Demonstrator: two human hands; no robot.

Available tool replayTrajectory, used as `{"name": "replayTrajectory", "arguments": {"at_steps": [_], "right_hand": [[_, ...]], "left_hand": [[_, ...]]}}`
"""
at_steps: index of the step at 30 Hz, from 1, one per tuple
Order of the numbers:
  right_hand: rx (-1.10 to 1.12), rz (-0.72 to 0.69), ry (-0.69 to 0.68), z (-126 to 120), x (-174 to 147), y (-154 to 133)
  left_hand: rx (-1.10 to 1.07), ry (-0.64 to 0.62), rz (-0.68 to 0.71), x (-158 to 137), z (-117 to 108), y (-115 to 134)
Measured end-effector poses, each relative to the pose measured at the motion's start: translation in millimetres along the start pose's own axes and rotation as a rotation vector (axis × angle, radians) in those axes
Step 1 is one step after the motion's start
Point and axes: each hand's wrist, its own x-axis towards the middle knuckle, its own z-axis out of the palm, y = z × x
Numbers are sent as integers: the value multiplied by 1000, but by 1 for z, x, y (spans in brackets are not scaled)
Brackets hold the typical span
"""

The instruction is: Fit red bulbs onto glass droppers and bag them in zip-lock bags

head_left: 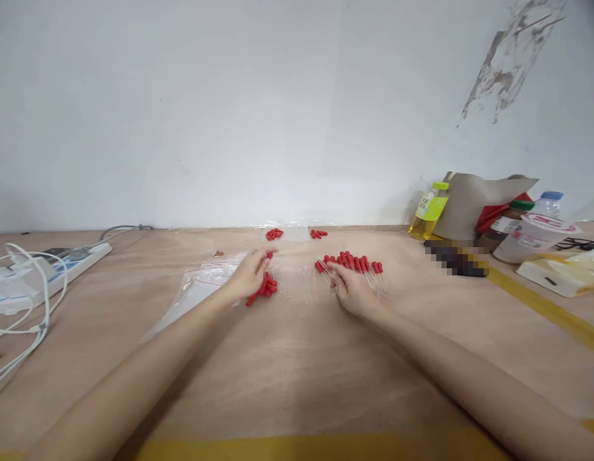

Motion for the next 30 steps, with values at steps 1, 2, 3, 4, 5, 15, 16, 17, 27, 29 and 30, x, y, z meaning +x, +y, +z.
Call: {"name": "replayTrajectory", "arguments": {"at_steps": [1,2,3,4,5,15,16,17,27,29,30], "right_hand": [[8,-47,10,4,-5,-1],[14,-81,18,7,-10,-2],[18,-101,23,10,-14,-3],[19,-106,27,12,-17,-3],[14,-100,28,14,-19,-4],[-170,-251,41,12,-29,-11],[-182,-271,43,12,-30,-12],[-191,-285,43,12,-30,-13],[-170,-302,51,11,-32,-16],[-156,-296,56,11,-32,-17],[-158,-300,51,10,-32,-17]], "left_hand": [[-66,-15,76,-11,6,7],[-125,-54,115,-22,12,14],[-180,-62,118,-32,19,20],[-229,-61,120,-41,26,25],[-253,-54,110,-49,32,29],[-49,129,147,-62,45,21],[-31,139,166,-63,45,20],[-15,141,188,-63,46,20],[37,121,228,-64,44,25],[36,118,225,-64,44,24],[32,118,226,-64,45,24]]}}
